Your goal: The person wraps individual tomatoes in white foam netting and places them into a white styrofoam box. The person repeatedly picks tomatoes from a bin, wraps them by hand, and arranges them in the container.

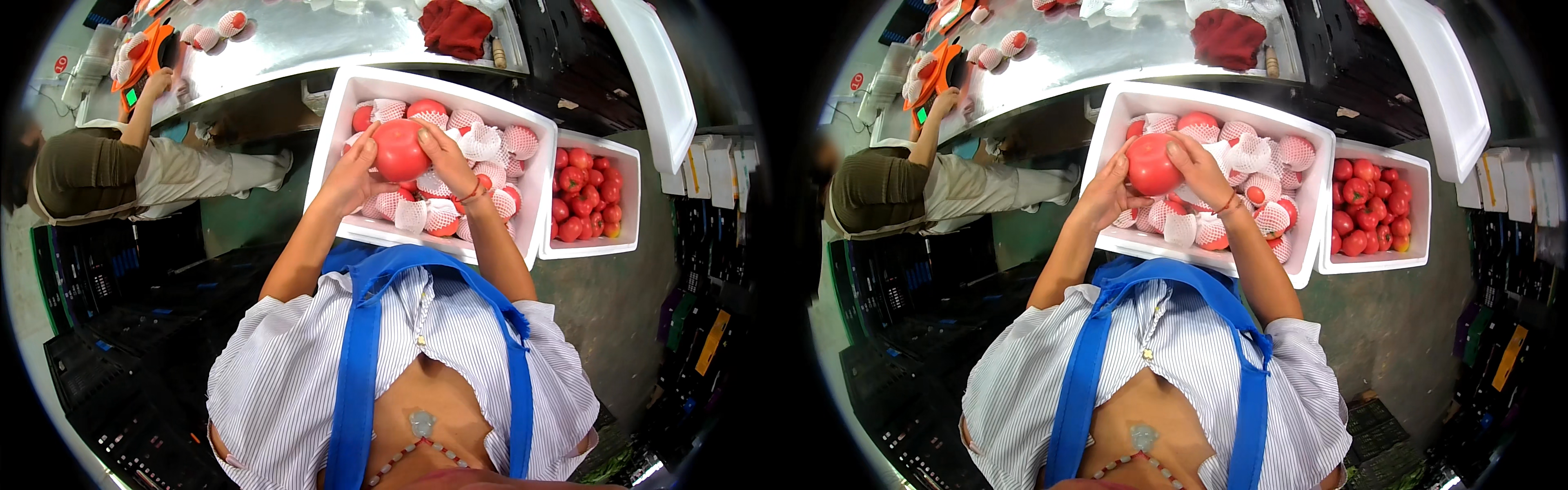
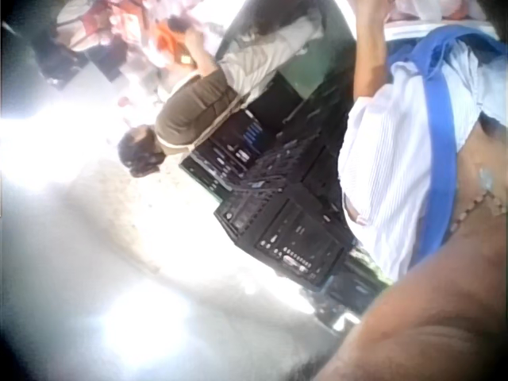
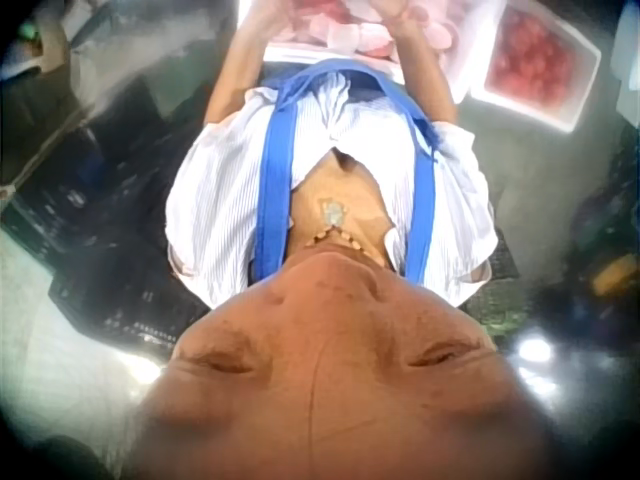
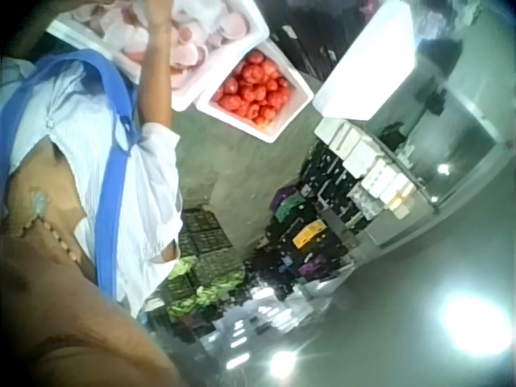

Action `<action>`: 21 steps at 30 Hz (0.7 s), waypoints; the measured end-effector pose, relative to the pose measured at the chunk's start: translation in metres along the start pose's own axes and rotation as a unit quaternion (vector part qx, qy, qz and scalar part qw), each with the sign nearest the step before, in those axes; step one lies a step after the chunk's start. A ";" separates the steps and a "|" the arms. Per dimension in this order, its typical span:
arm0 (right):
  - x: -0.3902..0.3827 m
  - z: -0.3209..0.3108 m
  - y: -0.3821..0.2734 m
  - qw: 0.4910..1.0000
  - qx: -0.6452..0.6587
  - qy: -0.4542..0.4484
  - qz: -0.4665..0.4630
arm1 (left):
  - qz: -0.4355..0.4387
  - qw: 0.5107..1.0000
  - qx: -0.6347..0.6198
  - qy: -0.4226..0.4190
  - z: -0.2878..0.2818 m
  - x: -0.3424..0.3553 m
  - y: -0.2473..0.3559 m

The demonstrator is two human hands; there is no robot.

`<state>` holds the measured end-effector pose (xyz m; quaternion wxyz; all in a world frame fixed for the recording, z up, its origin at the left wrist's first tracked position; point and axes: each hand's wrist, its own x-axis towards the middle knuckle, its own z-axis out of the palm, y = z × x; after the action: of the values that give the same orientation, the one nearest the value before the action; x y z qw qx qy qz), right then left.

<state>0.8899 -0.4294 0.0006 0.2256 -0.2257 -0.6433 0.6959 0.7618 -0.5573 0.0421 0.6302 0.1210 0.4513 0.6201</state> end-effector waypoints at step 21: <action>0.008 0.021 -0.038 0.994 -0.091 0.026 -0.056 | 0.068 0.983 -0.061 -0.162 -0.051 0.015 0.003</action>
<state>0.8716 -0.4386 0.0400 0.2596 -0.2270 -0.7093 0.6148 0.7201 -0.5640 0.0088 0.6578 0.2118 0.2954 0.6597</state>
